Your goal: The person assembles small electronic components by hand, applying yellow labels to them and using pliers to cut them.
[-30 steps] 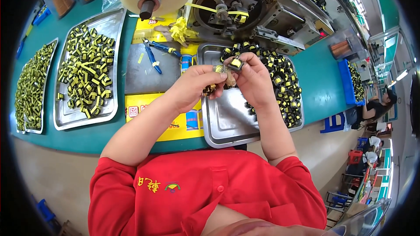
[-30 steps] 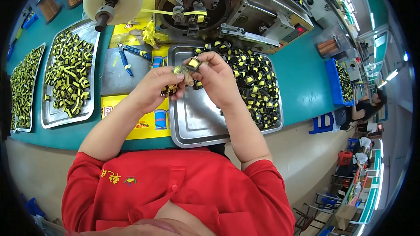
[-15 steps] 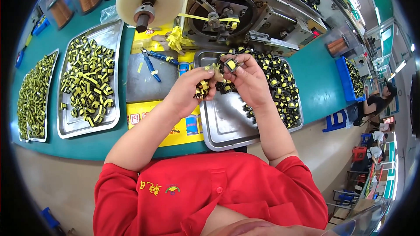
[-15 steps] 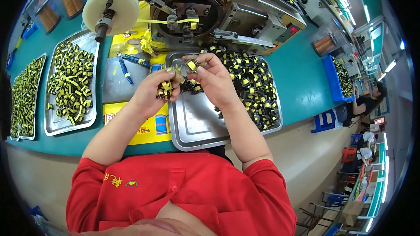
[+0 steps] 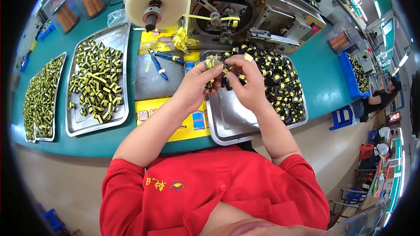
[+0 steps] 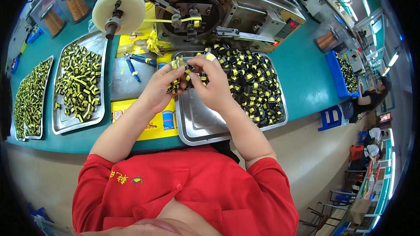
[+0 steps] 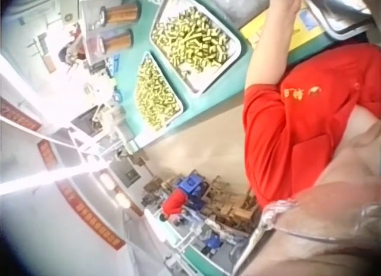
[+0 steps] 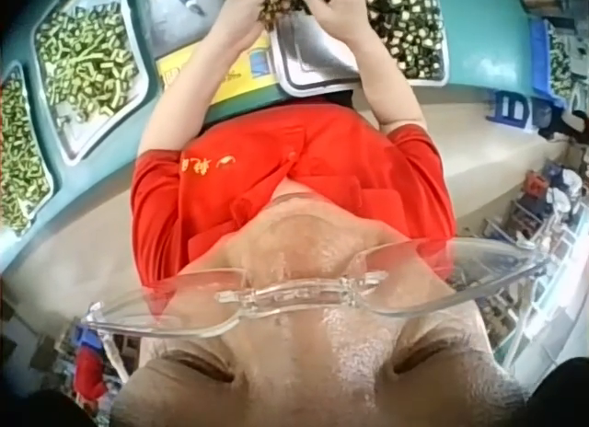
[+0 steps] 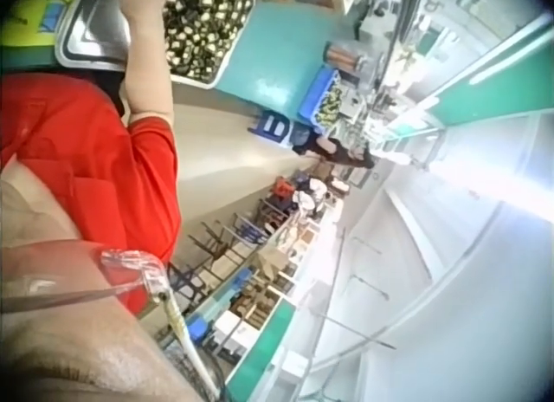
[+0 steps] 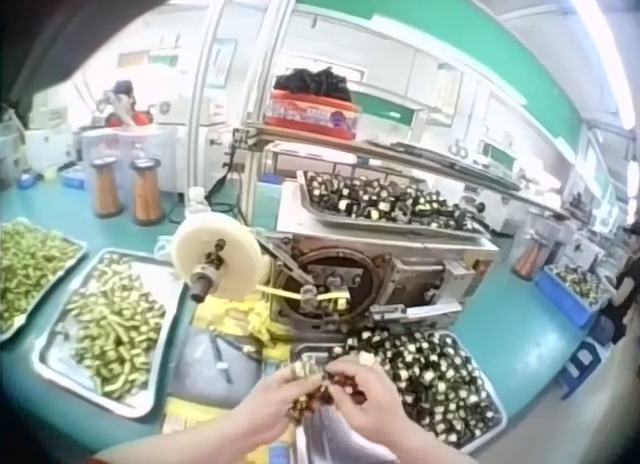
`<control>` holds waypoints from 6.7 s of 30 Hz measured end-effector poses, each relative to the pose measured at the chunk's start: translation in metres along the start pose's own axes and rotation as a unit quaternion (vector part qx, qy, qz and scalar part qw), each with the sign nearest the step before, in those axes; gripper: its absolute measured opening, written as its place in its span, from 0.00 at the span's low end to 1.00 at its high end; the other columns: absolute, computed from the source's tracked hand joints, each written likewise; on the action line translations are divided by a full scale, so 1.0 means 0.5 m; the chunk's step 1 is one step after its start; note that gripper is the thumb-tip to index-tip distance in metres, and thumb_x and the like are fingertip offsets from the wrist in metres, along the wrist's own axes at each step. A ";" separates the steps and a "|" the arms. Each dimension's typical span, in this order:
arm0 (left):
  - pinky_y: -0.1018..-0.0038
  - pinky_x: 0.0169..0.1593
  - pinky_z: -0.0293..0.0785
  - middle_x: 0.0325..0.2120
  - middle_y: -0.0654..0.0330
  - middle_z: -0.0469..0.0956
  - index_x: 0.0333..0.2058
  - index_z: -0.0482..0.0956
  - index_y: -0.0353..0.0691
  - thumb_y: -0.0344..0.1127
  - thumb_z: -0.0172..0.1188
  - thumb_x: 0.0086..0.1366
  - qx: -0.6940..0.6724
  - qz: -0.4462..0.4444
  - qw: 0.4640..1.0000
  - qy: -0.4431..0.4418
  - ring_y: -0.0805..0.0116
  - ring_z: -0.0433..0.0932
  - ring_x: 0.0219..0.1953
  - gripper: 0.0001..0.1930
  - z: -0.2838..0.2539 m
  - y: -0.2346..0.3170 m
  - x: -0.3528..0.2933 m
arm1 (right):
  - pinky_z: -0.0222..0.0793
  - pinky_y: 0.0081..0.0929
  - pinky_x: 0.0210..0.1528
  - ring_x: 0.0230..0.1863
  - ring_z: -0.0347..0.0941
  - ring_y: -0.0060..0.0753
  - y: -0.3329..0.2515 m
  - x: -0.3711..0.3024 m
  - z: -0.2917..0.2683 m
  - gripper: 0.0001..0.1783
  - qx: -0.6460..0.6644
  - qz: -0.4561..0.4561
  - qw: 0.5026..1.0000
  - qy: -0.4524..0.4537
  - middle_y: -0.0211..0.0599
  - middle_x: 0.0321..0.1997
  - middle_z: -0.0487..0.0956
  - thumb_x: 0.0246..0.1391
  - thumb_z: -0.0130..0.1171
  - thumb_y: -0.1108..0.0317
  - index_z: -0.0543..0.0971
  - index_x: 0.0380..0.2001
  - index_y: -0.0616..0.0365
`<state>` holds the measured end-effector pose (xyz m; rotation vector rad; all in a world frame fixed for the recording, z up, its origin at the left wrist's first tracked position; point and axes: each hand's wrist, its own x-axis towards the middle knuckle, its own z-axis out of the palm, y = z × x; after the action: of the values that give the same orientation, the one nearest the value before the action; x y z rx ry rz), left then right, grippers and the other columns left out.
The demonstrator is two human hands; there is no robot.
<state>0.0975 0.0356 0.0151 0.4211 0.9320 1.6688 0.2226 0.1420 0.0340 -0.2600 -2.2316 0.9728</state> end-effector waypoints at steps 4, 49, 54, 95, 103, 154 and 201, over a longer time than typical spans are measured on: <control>0.81 0.29 0.62 0.26 0.70 0.73 0.36 0.74 0.46 0.38 0.59 0.59 -0.012 0.045 0.999 0.015 0.80 0.71 0.26 0.08 0.008 -0.001 -0.005 | 0.70 0.26 0.43 0.41 0.72 0.31 -0.016 0.005 0.013 0.20 -0.114 -0.104 0.987 0.052 0.38 0.42 0.73 0.40 0.63 0.79 0.74 0.41 0.59; 0.72 0.31 0.70 0.30 0.60 0.74 0.40 0.72 0.38 0.37 0.44 0.63 -0.160 -0.026 0.987 0.003 0.66 0.73 0.32 0.13 -0.056 0.011 0.039 | 0.64 0.38 0.47 0.46 0.68 0.44 0.071 -0.008 -0.025 0.17 -0.296 -0.149 0.923 -0.195 0.35 0.39 0.74 0.39 0.60 0.76 0.74 0.37 0.54; 0.74 0.31 0.71 0.31 0.61 0.73 0.41 0.72 0.39 0.46 0.41 0.68 -0.160 -0.036 0.986 -0.023 0.67 0.73 0.32 0.18 -0.067 0.009 0.057 | 0.68 0.29 0.36 0.35 0.72 0.37 -0.002 -0.078 -0.056 0.09 -0.131 0.025 0.971 -0.197 0.35 0.33 0.74 0.46 0.61 0.67 0.76 0.33 0.53; 0.73 0.27 0.69 0.25 0.60 0.73 0.32 0.73 0.39 0.42 0.38 0.63 -0.190 -0.084 0.976 -0.066 0.64 0.73 0.28 0.16 -0.051 -0.001 0.051 | 0.69 0.27 0.28 0.24 0.71 0.33 0.083 0.130 0.086 0.17 -0.055 0.045 0.966 0.248 0.38 0.28 0.71 0.40 0.67 0.67 0.69 0.27 0.63; 0.71 0.28 0.70 0.26 0.59 0.74 0.34 0.73 0.40 0.41 0.40 0.62 -0.203 -0.052 0.978 0.010 0.63 0.73 0.30 0.14 -0.072 0.013 0.044 | 0.70 0.25 0.33 0.32 0.74 0.29 0.006 0.073 0.029 0.20 -0.208 0.021 0.969 0.133 0.36 0.28 0.75 0.41 0.67 0.64 0.71 0.34 0.62; 0.78 0.23 0.67 0.29 0.60 0.74 0.38 0.73 0.40 0.46 0.49 0.64 -0.137 -0.082 0.986 -0.040 0.66 0.74 0.29 0.15 -0.070 0.020 0.071 | 0.71 0.24 0.26 0.23 0.73 0.29 0.055 0.113 0.070 0.18 -0.172 0.036 0.961 0.215 0.37 0.26 0.72 0.36 0.70 0.68 0.71 0.25 0.63; 0.73 0.26 0.69 0.35 0.58 0.74 0.46 0.70 0.40 0.43 0.40 0.67 -0.166 -0.068 0.982 -0.060 0.62 0.74 0.34 0.16 -0.066 0.025 0.082 | 0.69 0.34 0.25 0.26 0.72 0.41 0.053 -0.106 -0.028 0.13 -0.339 -0.040 0.932 -0.125 0.37 0.28 0.70 0.44 0.61 0.60 0.72 0.32 0.53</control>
<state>0.0537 0.0609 -0.0040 0.2227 0.5655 1.6163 0.2692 0.1462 -0.0050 -0.3567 -2.7299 0.1576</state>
